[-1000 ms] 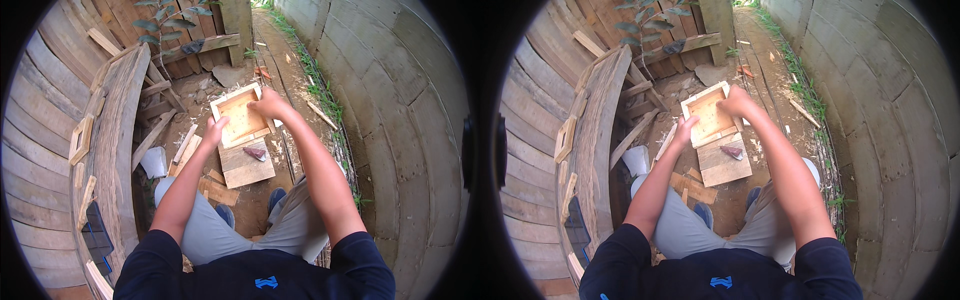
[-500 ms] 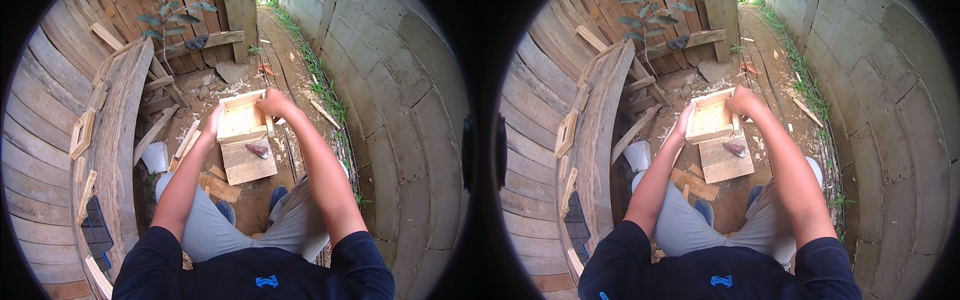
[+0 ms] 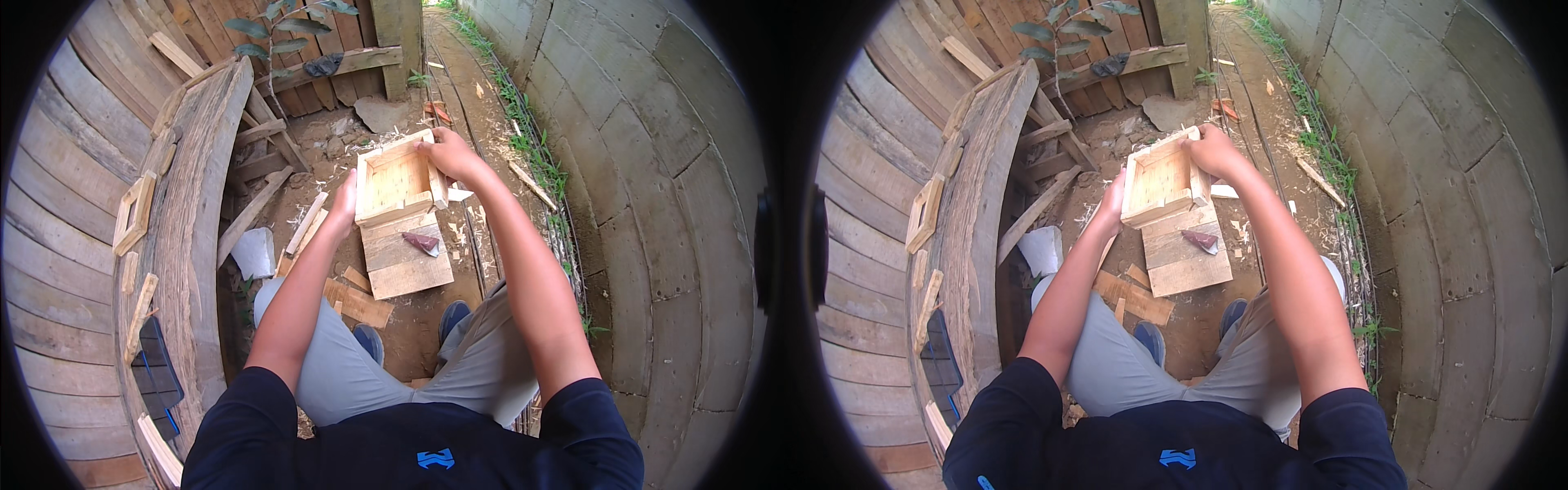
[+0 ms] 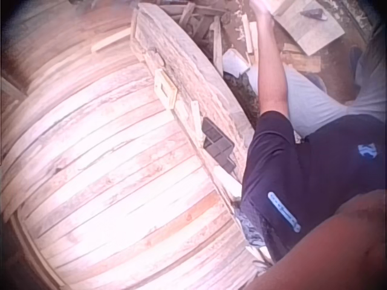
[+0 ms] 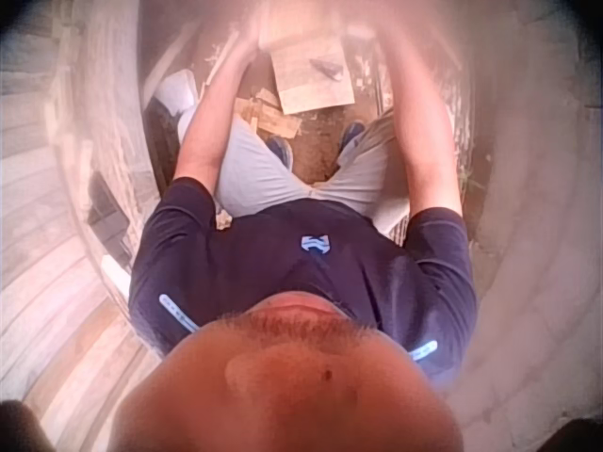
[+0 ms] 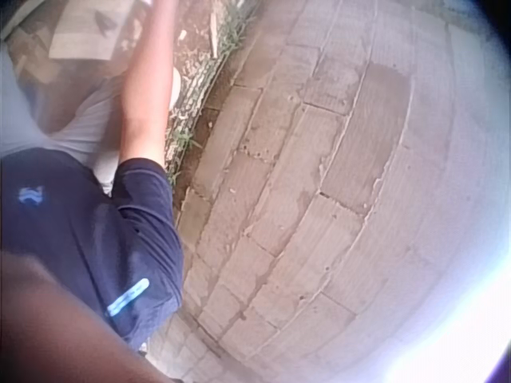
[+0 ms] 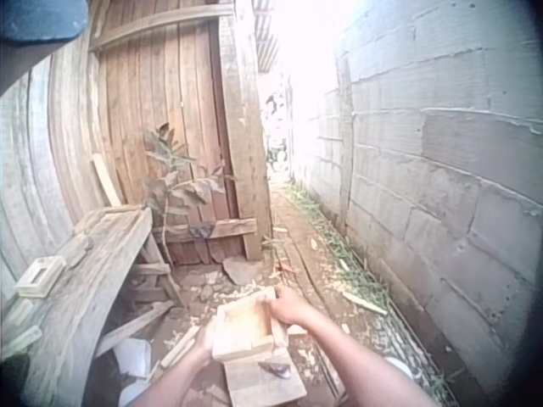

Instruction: The person assembles a small wooden box by hand, fitting side panels into grooves on a base and repeatedly checking the fit. The person rotates the box to inspect the joints and alignment from multiple angles.

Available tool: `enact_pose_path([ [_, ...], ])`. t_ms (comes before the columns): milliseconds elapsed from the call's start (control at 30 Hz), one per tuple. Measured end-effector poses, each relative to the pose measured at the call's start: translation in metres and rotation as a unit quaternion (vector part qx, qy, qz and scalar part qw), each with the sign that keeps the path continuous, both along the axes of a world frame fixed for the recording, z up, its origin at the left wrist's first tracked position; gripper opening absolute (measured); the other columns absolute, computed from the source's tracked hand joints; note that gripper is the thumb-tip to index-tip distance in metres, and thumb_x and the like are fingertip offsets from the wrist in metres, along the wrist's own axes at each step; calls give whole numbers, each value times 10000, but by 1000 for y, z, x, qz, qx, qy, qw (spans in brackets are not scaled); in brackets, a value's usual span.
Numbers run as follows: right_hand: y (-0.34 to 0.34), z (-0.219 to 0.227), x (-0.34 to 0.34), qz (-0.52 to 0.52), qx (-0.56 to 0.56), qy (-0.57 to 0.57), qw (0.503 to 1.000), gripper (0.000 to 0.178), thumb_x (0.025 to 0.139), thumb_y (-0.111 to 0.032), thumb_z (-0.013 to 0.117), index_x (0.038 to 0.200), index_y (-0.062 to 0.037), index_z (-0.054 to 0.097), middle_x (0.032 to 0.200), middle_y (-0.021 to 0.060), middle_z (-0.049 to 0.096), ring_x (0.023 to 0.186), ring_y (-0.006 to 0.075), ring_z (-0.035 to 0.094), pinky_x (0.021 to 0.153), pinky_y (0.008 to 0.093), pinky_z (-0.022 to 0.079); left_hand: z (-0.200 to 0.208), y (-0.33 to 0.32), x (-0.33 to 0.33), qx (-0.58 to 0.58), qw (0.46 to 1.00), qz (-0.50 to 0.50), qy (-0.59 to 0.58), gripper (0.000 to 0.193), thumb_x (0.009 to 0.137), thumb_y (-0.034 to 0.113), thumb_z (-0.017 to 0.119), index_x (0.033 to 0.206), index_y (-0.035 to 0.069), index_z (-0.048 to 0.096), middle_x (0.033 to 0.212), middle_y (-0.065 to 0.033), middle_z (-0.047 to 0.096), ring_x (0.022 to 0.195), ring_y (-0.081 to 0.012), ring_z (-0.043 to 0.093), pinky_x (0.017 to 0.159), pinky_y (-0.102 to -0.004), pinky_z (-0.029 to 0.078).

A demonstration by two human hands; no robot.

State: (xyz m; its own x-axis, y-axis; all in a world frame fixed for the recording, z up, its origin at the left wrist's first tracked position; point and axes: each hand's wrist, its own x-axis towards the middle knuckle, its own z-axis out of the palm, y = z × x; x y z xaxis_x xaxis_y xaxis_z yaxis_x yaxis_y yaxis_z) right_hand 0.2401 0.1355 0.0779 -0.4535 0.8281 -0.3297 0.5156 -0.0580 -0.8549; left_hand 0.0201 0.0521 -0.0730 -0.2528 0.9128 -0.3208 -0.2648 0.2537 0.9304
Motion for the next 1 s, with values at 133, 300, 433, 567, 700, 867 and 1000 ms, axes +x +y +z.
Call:
enact_pose_path([
  [133, 6, -17, -2, -41, 104, 33, 993, 593, 894, -280, 657, 1357, 28, 448, 1227, 237, 612, 1109, 311, 624, 906, 400, 506, 17, 0, 15, 77, 996, 17, -35, 672, 1026, 518, 297, 1359, -34, 487, 1304, -165, 587, 1192, -231, 552, 1033, -343, 390],
  [300, 12, -19, -8, -65, 166, 54, 983, 649, 877, -290, 685, 1385, 11, 416, 1315, 251, 562, 1225, 333, 555, 1027, 390, 418, 26, -5, 14, 96, 995, -27, 30, 714, 968, 578, 427, 1385, 0, 473, 1333, -159, 571, 1228, -240, 532, 1070, -340, 363],
  [433, 7, -12, -2, -74, 112, 42, 990, 681, 845, -305, 711, 1366, 29, 425, 1269, 257, 589, 1154, 328, 604, 973, 390, 458, 57, -17, 32, 84, 992, -33, 91, 676, 896, 432, 675, 1350, -24, 468, 1256, -153, 604, 1145, -195, 570, 1004, -337, 426],
  [567, 1, -7, -3, -21, 183, -71, 980, 660, 794, -323, 760, 1292, 30, 512, 1171, 239, 639, 1092, 311, 634, 928, 380, 480, 47, -19, 29, 99, 987, 0, 129, 563, 865, 281, 747, 1275, -37, 528, 1172, -125, 650, 1038, -179, 622, 913, -321, 488],
  [700, -8, 2, 5, 78, 204, -174, 960, 629, 769, -333, 791, 1234, 27, 569, 1098, 220, 669, 966, 284, 670, 847, 382, 518, 50, -18, 25, 128, 968, 4, 215, 523, 806, 205, 796, 1220, -37, 587, 1078, -124, 695, 946, -170, 659, 857, -317, 520],
  [867, -5, -1, 8, 183, 176, -203, 946, 612, 772, -257, 782, 1256, 49, 567, 1105, 221, 676, 989, 307, 665, 867, 397, 517, 58, -20, 29, 120, 944, -44, 304, 637, 758, 211, 825, 1291, -27, 570, 1135, -143, 697, 990, -169, 669, 881, -313, 516],
  [1000, -8, 1, 7, 205, 143, -190, 949, 540, 751, -183, 781, 1208, 32, 591, 1095, 214, 679, 988, 313, 660, 872, 396, 511, 58, -22, 36, 147, 935, -72, 316, 621, 769, 230, 820, 1274, -38, 576, 1147, -150, 687, 1029, -180, 653, 906, -315, 505],
])
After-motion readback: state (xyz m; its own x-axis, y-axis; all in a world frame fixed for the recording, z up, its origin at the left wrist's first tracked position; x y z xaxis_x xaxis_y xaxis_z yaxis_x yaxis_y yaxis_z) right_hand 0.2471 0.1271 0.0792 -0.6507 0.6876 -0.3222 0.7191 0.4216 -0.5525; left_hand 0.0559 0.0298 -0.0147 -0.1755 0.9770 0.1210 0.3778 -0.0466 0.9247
